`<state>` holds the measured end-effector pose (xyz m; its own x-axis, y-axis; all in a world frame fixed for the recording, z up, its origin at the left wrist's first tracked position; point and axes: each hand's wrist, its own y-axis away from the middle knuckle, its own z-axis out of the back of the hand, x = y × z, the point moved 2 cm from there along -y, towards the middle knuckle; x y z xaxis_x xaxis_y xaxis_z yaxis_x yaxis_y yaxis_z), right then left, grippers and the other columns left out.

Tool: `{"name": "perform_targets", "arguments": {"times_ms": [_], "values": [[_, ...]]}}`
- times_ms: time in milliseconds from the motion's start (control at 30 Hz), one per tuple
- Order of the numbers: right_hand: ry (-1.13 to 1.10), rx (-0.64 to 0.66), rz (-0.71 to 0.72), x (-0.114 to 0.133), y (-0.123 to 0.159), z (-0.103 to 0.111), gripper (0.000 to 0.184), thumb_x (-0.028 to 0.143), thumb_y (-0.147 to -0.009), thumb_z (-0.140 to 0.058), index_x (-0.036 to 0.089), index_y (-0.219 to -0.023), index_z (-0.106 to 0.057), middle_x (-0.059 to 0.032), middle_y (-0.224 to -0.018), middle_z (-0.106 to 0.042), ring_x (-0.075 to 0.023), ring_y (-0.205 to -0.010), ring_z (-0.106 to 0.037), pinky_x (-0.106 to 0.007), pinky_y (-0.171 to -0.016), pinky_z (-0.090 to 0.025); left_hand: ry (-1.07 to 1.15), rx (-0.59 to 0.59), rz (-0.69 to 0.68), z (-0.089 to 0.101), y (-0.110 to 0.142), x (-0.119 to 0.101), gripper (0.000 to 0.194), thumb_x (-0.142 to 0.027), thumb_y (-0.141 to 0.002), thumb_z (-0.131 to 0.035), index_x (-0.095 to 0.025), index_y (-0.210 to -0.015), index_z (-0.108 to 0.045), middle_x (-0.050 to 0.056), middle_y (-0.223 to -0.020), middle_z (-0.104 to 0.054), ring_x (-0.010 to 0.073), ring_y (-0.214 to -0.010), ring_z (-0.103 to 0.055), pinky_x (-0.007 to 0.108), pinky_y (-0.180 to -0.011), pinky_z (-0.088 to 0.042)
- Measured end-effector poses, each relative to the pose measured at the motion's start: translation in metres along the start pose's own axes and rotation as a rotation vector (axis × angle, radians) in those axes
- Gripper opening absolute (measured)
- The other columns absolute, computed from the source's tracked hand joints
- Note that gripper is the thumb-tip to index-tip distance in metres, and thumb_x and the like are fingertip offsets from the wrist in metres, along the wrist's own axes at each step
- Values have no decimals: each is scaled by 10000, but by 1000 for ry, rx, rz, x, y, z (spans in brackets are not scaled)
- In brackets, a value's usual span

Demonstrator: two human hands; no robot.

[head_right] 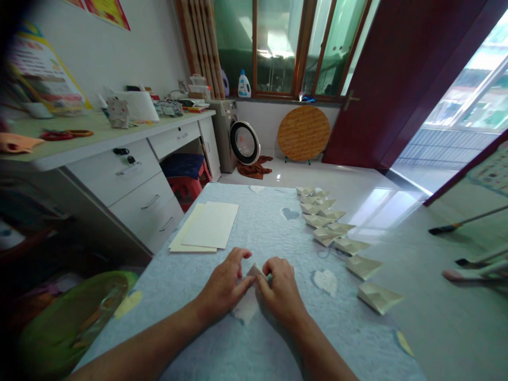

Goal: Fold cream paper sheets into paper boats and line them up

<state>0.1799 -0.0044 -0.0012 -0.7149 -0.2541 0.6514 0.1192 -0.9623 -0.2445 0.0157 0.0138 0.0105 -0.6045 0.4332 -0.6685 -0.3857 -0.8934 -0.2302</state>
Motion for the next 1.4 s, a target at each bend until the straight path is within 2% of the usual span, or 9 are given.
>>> {"name": "perform_targets", "arguments": {"times_ms": [67,167,267,433,533,700,800,1067,1400], "values": [[-76,-10,46,3,1,1,104,197,-841,-562,213,-762,-496,-7,-770,-556,-184,-768,-509,-302,-708,-382,180,10,-34,2,-2,1,445,-96,-826,-587,-194,-1253,-510,59,-1152,-592,131,-763,-561,274,-755,-487],[-156,-52,110,6,1,3,84,171,-836,-530,215,-776,-491,-4,-770,-544,-176,-767,-512,-291,-707,-400,339,49,-58,5,-4,-1,184,-105,-851,-552,-189,-987,-642,18,-924,-638,132,-758,-566,256,-745,-452],[-233,-94,114,6,0,7,63,163,-826,-536,212,-820,-498,-6,-803,-544,-171,-783,-521,-284,-718,-418,552,55,53,4,-5,-2,41,-171,-855,-585,-168,-847,-625,3,-769,-622,144,-749,-589,257,-728,-447],[-308,-128,130,7,-2,10,102,136,-821,-529,220,-783,-484,13,-755,-507,-155,-729,-502,-269,-679,-412,947,98,194,-4,-6,0,131,-272,-855,-627,-153,-885,-580,15,-791,-638,154,-778,-623,269,-751,-476],[-285,-150,187,9,-1,11,152,80,-787,-488,223,-743,-461,15,-736,-485,-156,-719,-485,-268,-661,-392,801,98,130,-5,-6,1,85,-241,-870,-596,-159,-894,-598,30,-834,-643,152,-768,-605,270,-731,-470],[-59,-163,242,10,2,11,191,29,-738,-461,218,-722,-434,-10,-773,-484,-185,-788,-463,-299,-716,-368,247,-126,-137,3,-5,-4,167,-183,-860,-614,-201,-1023,-639,80,-1167,-612,232,-1127,-532,406,-999,-407],[107,-170,246,8,1,12,199,20,-722,-473,216,-710,-439,-17,-762,-483,-197,-783,-439,-308,-719,-349,10,-162,-247,2,-4,-7,178,-176,-872,-630,-216,-1044,-646,70,-1149,-615,231,-1119,-517,409,-996,-397],[333,10,208,4,2,2,228,-19,-684,-487,205,-724,-502,-31,-800,-545,-203,-795,-441,-315,-734,-333,-423,87,-374,-8,-5,-6,151,-207,-940,-566,-184,-806,-632,27,-839,-641,194,-842,-556,334,-769,-402],[70,177,114,-10,2,20,199,44,-774,-540,209,-841,-630,-28,-868,-594,-202,-870,-517,-325,-796,-388,-331,225,-236,-4,-3,-1,102,-150,-900,-577,-184,-821,-633,16,-855,-626,169,-829,-576,288,-749,-409]]}}
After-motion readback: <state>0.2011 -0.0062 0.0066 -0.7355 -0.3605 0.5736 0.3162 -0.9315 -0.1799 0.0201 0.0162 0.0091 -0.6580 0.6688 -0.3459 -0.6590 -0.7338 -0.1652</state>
